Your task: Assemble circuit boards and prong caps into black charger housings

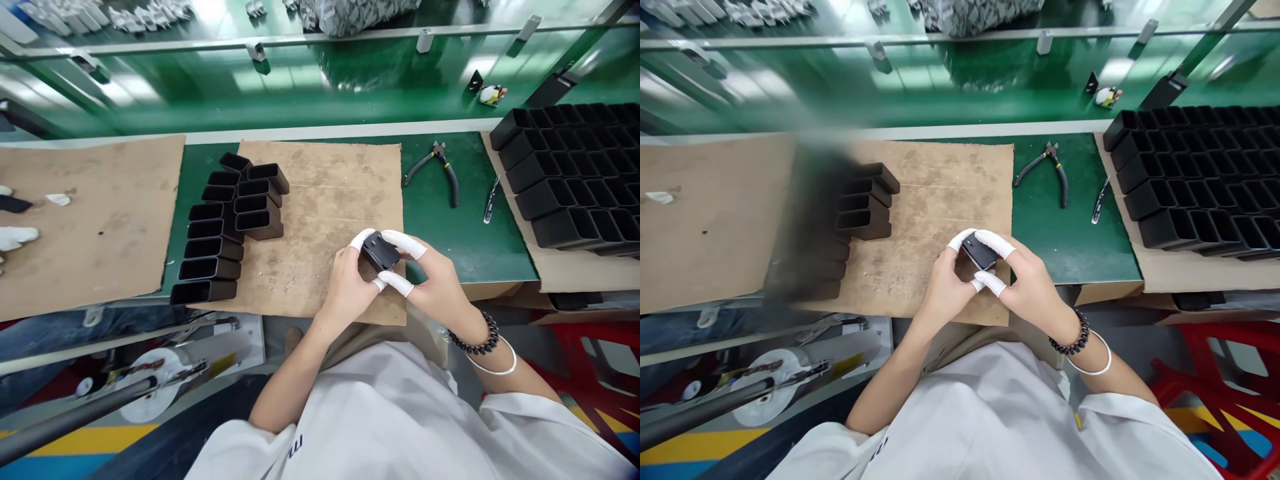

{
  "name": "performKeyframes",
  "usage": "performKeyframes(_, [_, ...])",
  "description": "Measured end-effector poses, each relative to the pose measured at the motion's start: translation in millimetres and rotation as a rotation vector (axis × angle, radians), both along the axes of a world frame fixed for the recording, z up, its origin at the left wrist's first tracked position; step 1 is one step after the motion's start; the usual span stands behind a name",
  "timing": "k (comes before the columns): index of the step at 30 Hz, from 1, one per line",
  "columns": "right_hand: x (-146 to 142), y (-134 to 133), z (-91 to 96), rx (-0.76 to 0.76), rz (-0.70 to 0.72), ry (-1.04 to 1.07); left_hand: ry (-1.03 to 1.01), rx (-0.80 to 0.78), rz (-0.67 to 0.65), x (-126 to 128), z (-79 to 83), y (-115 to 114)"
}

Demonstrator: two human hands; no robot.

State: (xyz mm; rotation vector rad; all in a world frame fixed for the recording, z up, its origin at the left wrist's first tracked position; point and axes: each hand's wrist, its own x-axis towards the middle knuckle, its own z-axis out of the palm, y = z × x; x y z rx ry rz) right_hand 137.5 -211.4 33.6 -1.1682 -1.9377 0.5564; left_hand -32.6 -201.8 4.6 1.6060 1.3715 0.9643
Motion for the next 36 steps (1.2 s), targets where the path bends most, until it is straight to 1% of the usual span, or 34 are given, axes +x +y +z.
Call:
performKeyframes(2, [2.2,3.0,5.6,-0.015,0.027,-0.020,-0.003,-0.021,-0.010,0.0,2.2,1.1])
performKeyframes(5, [7.2,8.9,16.3,-0.044,0.133,-0.092,-0.020,-0.076,-0.035,-2.6,3.4,3.6])
performKeyframes(7, [11.3,13.1,22.1,-0.093,0.202,-0.131,-0.040,-0.103,-0.066,-5.5,2.4,5.3])
performKeyframes(9, [15.3,17.2,25.1,-0.135,0.226,-0.134,-0.061,-0.110,-0.100,-7.8,1.0,6.4])
performKeyframes(15, [19.5,25.9,22.7,-0.167,0.232,-0.070,-0.081,-0.102,-0.077,-7.4,1.2,6.9])
performKeyframes(21, [12.5,22.2,22.2,-0.178,0.173,-0.009,-0.130,-0.084,-0.120,-6.3,0.2,8.0])
performKeyframes(24, [11.1,19.3,17.2,-0.176,0.155,0.011,-0.116,-0.090,-0.103,-7.3,-1.6,7.9])
performKeyframes(28, [11.2,12.6,2.8,-0.120,0.074,0.100,-0.089,-0.082,-0.099,-8.5,-0.7,6.9])
performKeyframes(30, [9.7,7.4,-2.6,-0.092,0.075,0.090,-0.072,-0.066,-0.106,-8.7,1.2,6.5])
performKeyframes(33, [4.8,-0.8,-4.9,-0.059,0.082,0.028,-0.034,-0.050,-0.107,-8.4,4.5,6.2])
performKeyframes(36, [-1.1,-6.7,-4.5,0.018,0.063,-0.005,0.004,-0.049,-0.103,-7.8,6.7,6.0])
